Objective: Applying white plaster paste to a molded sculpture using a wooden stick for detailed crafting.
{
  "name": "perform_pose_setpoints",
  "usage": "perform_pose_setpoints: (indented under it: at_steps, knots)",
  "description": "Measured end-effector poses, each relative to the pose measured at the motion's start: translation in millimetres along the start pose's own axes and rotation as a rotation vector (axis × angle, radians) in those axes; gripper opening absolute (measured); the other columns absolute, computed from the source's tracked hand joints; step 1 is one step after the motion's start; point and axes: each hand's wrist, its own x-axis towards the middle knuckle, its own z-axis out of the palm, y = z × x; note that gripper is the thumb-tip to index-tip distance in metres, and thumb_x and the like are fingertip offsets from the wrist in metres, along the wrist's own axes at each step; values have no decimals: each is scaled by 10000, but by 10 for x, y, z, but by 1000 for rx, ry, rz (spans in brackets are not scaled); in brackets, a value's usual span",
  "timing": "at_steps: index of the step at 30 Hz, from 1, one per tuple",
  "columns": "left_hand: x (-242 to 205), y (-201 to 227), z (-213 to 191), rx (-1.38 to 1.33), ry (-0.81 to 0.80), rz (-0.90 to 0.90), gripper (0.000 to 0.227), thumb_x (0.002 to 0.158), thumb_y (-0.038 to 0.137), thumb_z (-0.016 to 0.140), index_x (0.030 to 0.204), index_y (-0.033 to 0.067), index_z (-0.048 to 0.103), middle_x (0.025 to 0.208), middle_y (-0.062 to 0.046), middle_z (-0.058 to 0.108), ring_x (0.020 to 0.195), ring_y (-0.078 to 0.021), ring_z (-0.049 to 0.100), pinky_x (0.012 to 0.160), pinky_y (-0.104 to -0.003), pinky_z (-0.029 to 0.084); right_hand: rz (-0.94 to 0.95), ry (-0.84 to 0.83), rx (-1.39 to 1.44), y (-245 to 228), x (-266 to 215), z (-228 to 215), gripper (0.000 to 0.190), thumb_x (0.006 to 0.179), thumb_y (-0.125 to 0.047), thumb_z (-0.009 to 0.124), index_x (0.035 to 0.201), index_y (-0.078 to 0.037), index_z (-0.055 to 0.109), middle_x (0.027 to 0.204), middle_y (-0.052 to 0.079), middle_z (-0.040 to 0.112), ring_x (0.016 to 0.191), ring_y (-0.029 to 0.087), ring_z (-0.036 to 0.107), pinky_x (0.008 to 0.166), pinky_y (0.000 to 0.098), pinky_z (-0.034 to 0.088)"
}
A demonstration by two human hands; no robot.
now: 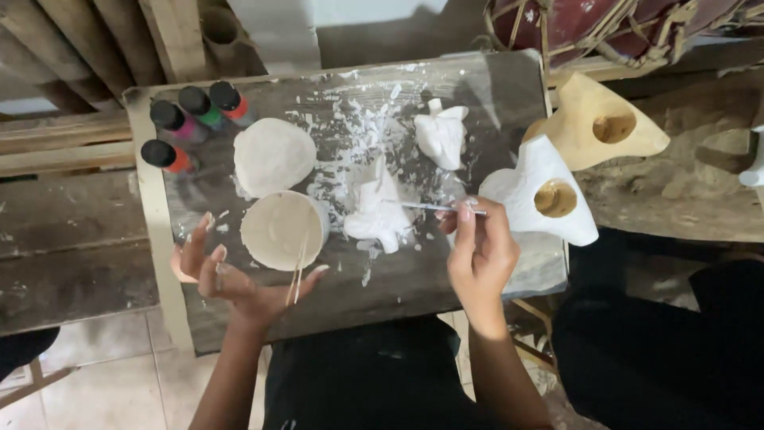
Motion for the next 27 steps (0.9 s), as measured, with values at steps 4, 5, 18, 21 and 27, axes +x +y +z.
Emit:
perform_pose_setpoints:
  at_steps: [4,5,18,21,27]
  knots:
    - [-145,19,0,39,2,-35,1070,676,683,861,1426,217,256,1498,-174,378,1370,-373,456,1222,-630,211,-66,-50,5,127,-23,-65,218,1120,-176,466,1107,8,582,880,111,705,720,153,691,707,281,561]
    - [-160,47,-5,-1,27,-25,1075,683,641,880,1437,209,247,1507,-164,355,1386,-360,433,1220,-610,263,-73,-56,-10,143,-39,-73,208,1121,-160,467,1121,12,584,896,113,715,735,158,696,720,280,562]
    - [-301,245,89,-81,89,-110,1147,689,473,955,1524,235,204,1534,-130,278,1416,-337,397,1177,-532,419,-192,-198,-87,340,58,-105,211,1126,-156,444,1083,-8,589,948,78,727,795,162,691,767,302,536]
    - [-387,234,98,-79,105,-129,1165,651,440,988,1491,196,220,1472,-119,280,1390,-362,399,1218,-585,383,-200,-246,-74,373,80,-152,199,1129,-152,450,1115,-10,589,955,86,728,812,180,722,763,303,548]
    - [-391,376,26,-65,128,-231,1089,660,389,982,1464,123,297,1472,-157,368,1383,-324,428,1203,-551,412,-257,-274,-95,364,93,-181,202,1121,-134,444,1069,-25,605,922,59,730,789,170,722,725,291,532]
